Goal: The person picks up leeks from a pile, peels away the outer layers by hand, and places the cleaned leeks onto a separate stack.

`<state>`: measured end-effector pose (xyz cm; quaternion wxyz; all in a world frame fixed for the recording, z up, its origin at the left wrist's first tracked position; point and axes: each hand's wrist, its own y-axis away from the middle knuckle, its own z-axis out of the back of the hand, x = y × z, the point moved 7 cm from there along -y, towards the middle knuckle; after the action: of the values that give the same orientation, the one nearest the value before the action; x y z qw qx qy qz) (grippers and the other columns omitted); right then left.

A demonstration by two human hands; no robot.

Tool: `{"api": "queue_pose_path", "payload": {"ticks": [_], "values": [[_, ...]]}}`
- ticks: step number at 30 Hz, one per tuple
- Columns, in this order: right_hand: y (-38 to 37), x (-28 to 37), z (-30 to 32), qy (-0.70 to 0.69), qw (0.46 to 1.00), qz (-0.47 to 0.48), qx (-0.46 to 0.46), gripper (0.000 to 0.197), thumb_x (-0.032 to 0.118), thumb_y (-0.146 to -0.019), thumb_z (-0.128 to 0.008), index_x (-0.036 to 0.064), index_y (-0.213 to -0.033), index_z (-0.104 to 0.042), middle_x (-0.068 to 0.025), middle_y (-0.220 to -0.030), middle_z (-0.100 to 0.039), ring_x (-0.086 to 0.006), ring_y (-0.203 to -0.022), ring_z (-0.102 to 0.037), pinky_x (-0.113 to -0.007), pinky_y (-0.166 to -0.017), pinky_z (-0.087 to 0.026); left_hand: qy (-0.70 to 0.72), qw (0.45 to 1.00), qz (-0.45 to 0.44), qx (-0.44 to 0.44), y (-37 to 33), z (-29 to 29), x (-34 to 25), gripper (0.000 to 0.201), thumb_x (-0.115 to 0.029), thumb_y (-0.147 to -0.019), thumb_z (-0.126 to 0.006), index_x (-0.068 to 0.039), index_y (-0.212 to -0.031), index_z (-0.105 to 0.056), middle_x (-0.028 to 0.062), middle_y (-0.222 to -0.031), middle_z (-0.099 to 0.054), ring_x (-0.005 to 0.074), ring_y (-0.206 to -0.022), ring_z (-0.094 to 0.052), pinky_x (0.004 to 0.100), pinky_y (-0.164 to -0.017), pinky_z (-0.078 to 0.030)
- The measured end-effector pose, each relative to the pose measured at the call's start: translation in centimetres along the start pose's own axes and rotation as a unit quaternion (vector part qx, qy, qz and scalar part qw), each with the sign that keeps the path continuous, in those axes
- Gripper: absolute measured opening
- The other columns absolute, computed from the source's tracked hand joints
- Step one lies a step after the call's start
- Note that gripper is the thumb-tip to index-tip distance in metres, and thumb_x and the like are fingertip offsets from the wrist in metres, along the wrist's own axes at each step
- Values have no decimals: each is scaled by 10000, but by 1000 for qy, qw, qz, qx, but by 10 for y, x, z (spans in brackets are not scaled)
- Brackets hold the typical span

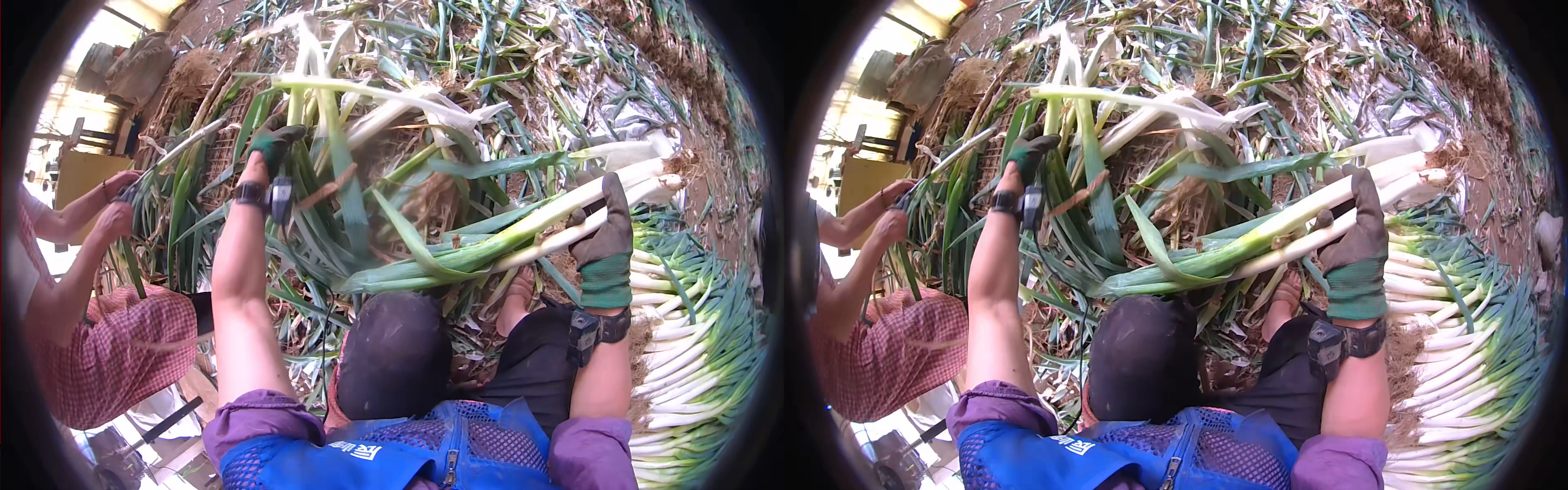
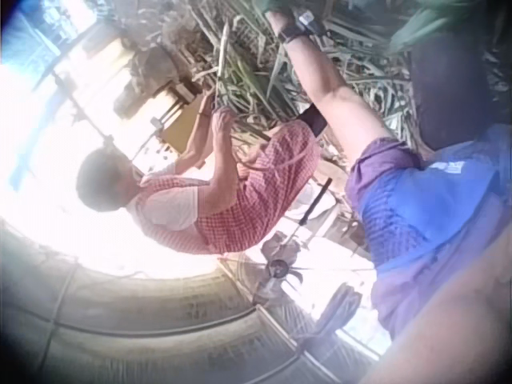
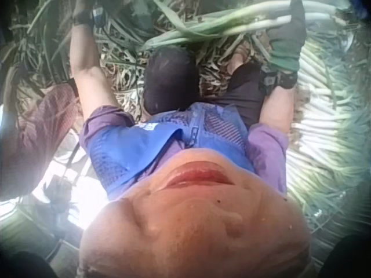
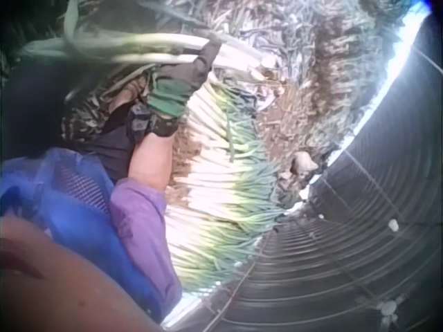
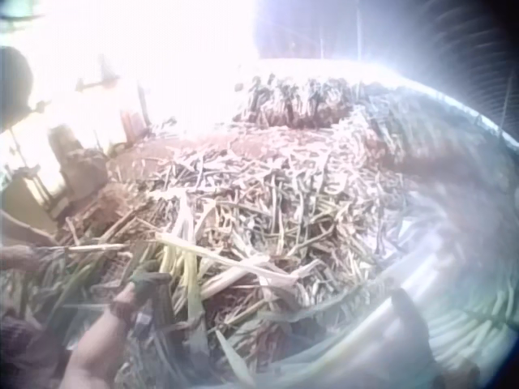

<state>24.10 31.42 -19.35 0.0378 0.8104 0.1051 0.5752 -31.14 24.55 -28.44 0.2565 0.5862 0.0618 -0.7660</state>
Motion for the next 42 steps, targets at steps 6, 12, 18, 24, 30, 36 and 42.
{"api": "queue_pose_path", "payload": {"ticks": [6,12,18,24,30,36,42], "values": [[3,-11,-8,-99,994,-5,38,370,311,-953,-515,63,-1221,-580,-68,-1107,-628,-147,-938,-581,-211,-694,-489,-2,995,-65,76,87,-51,-85,468,-132,-781,-702,-23,-1220,-583,42,-1008,-655,132,-882,-598,279,-806,-486],[8,-49,-55,-140,980,-35,139,680,399,-718,-733,54,-1273,-547,-77,-1080,-611,-156,-855,-554,-268,-664,-479,-1,990,-67,122,97,-149,-111,410,-375,-844,-702,-40,-1079,-683,37,-880,-683,98,-774,-610,257,-695,-486],[12,-35,-63,-131,977,-16,166,920,394,-623,-772,68,-1406,-413,-64,-1323,-522,-245,-1172,-515,-365,-926,-467,5,973,-83,215,140,-218,-158,484,-425,-891,-633,-22,-1159,-636,108,-1010,-665,158,-905,-600,291,-812,-468],[14,-21,-74,58,953,151,257,799,662,-914,-342,6,-1346,-489,-167,-1394,-486,-255,-1310,-444,-352,-1108,-348,-51,951,-152,266,151,-259,-173,477,-436,-917,-583,-23,-1152,-628,109,-1008,-672,164,-902,-608,299,-821,-463],[-6,8,-30,-165,985,-46,8,494,426,-900,-581,19,-1179,-576,-86,-858,-671,-188,-793,-645,-323,-725,-535,-30,948,-103,300,162,-244,-185,307,-267,-901,-650,-76,-1141,-651,-61,-849,-620,24,-673,-485,186,-595,-399],[4,1,-44,-90,992,-82,-21,396,370,-965,-501,98,-1250,-549,-46,-968,-648,-168,-883,-608,-309,-753,-517,-117,924,-104,350,185,-274,-182,451,-333,-913,-644,8,-1198,-566,55,-1022,-650,125,-917,-607,266,-819,-493],[24,19,-60,-152,984,-73,63,474,310,-977,-497,73,-1386,-466,-42,-1210,-600,-122,-1018,-574,-262,-828,-493,-227,916,-153,294,199,-308,-189,1005,-333,-656,-889,41,-1355,-271,195,-1261,-538,256,-1162,-533,356,-953,-476]]}}
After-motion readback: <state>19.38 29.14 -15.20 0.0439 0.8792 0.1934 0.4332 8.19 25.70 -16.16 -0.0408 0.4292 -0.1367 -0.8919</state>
